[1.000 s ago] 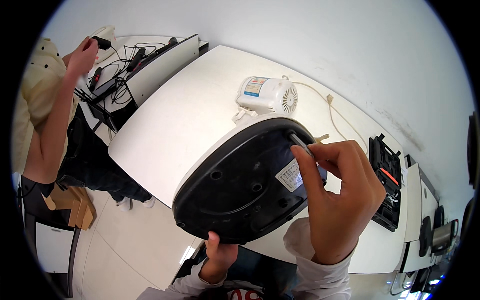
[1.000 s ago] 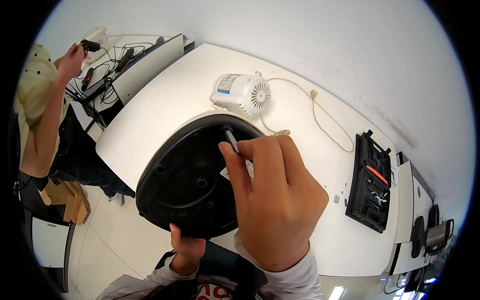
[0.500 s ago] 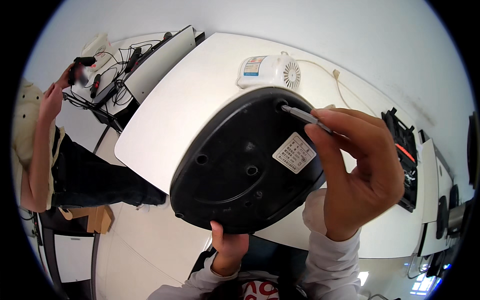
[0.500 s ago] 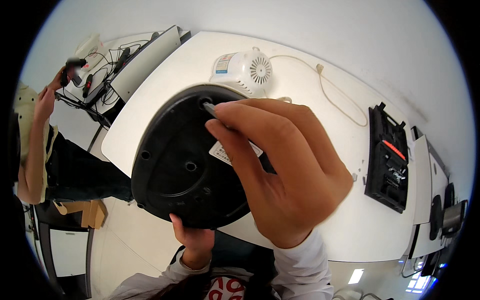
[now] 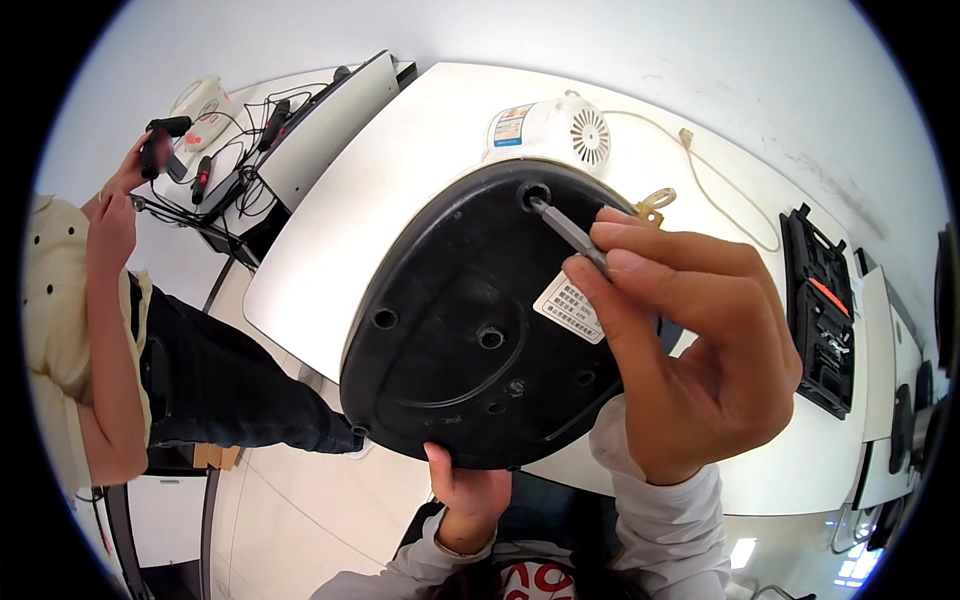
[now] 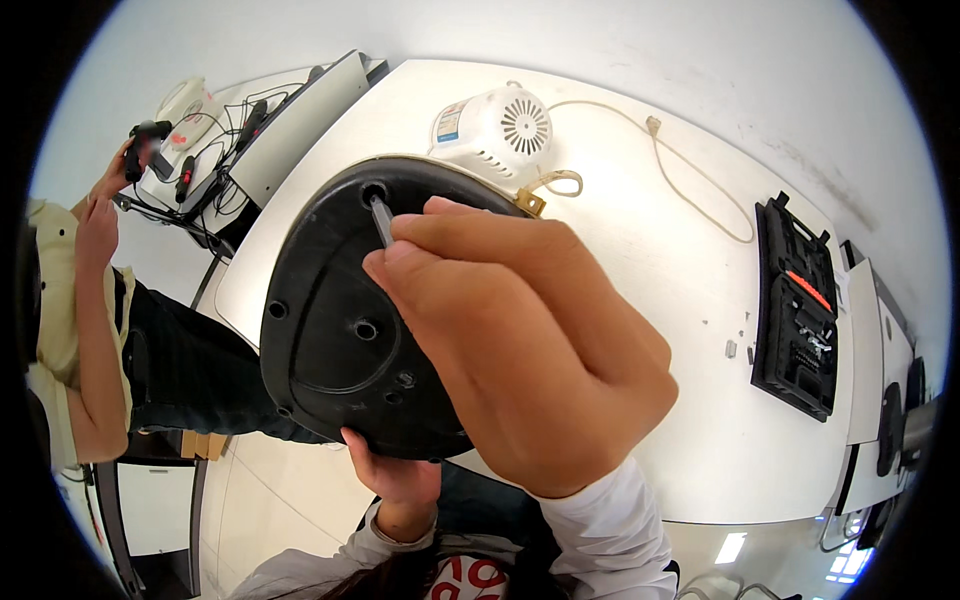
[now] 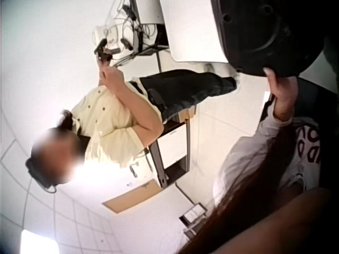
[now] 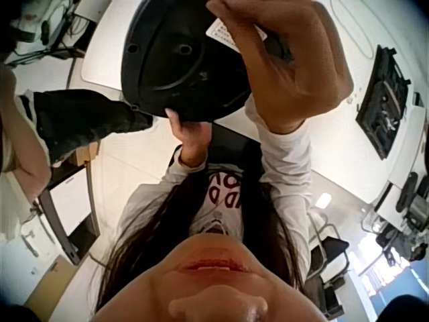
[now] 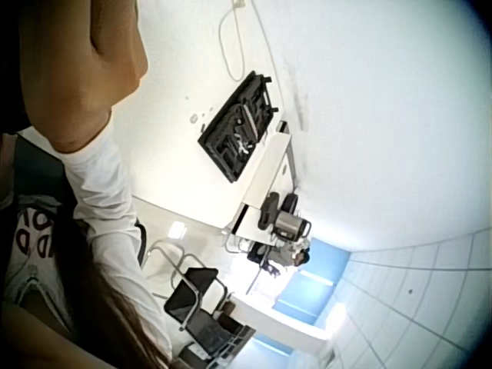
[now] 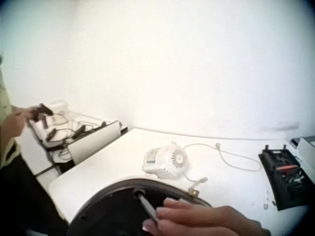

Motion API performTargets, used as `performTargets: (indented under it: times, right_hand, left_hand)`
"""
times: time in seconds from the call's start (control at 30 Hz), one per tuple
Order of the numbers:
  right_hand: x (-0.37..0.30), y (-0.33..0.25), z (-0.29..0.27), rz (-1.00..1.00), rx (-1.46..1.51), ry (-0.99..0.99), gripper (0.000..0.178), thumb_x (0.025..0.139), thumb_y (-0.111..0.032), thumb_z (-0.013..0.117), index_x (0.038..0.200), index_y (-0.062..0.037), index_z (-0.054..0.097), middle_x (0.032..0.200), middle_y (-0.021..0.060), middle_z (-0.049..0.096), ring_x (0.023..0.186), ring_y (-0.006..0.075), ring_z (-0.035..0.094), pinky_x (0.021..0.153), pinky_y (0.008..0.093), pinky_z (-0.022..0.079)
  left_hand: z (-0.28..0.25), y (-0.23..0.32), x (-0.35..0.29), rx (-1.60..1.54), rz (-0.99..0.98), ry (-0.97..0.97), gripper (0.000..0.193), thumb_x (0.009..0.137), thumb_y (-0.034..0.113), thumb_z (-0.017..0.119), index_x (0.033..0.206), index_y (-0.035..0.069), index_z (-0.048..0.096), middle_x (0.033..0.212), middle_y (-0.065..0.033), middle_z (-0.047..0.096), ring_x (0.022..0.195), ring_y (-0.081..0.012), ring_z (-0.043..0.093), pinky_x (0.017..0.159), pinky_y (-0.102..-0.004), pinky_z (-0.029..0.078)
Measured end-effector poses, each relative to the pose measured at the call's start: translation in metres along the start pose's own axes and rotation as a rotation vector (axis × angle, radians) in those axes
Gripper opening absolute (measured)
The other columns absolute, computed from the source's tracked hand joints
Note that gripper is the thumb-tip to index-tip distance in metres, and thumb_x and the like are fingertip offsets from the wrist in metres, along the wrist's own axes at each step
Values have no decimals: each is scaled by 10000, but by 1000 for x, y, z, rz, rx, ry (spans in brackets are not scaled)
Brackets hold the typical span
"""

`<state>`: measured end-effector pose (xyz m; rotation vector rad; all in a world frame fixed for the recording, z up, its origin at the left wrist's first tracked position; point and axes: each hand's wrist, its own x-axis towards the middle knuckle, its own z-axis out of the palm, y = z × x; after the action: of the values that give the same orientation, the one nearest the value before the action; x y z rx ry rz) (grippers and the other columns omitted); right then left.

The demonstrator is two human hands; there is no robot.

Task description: The person assembles a small white appliance by first attaching a white motor unit to a black base. They then use a screwdriver to tighten multiple screws on the underside of the base to secure the components together.

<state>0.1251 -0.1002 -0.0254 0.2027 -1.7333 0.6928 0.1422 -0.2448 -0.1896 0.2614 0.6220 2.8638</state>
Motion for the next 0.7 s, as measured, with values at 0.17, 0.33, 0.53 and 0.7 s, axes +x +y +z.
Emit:
performTargets:
  times: [0.17, 0.33, 0.53, 0.7]
  right_hand:
    - [1, -3, 4, -35, -121, -15, 245, 609, 137, 721, 795, 8, 626, 796, 155, 645, 751, 236, 658, 634, 282, 552]
    - [6, -11, 1, 14, -214, -32, 217, 611, 122, 726, 767, 5, 632, 741, 126, 645, 714, 209, 651, 572, 251, 516]
    - [12, -21, 0, 82, -283, -53, 201, 614, 111, 729, 749, -1, 632, 727, 105, 643, 676, 182, 633, 566, 242, 492]
    - [13, -21, -1, 106, -278, -44, 193, 616, 109, 728, 740, -2, 632, 712, 95, 640, 659, 174, 620, 560, 234, 477]
  left_hand:
    - [-4, -2, -2, 27, 2, 7, 605, 905, 418, 446, 1376, 74, 285, 1397, -83, 357, 1269, -265, 368, 1065, -440, 270]
    - [-3, -5, -3, 65, 11, 14, 625, 887, 424, 478, 1370, 70, 299, 1388, -87, 369, 1267, -257, 370, 1066, -433, 266]
    - [-8, -7, -3, 125, 19, -22, 591, 924, 437, 373, 1389, 93, 254, 1408, -72, 340, 1269, -271, 359, 1050, -435, 286]
    - [-8, -5, -2, 112, -1, -53, 587, 924, 432, 381, 1390, 99, 254, 1407, -67, 343, 1274, -271, 354, 1052, -437, 284]
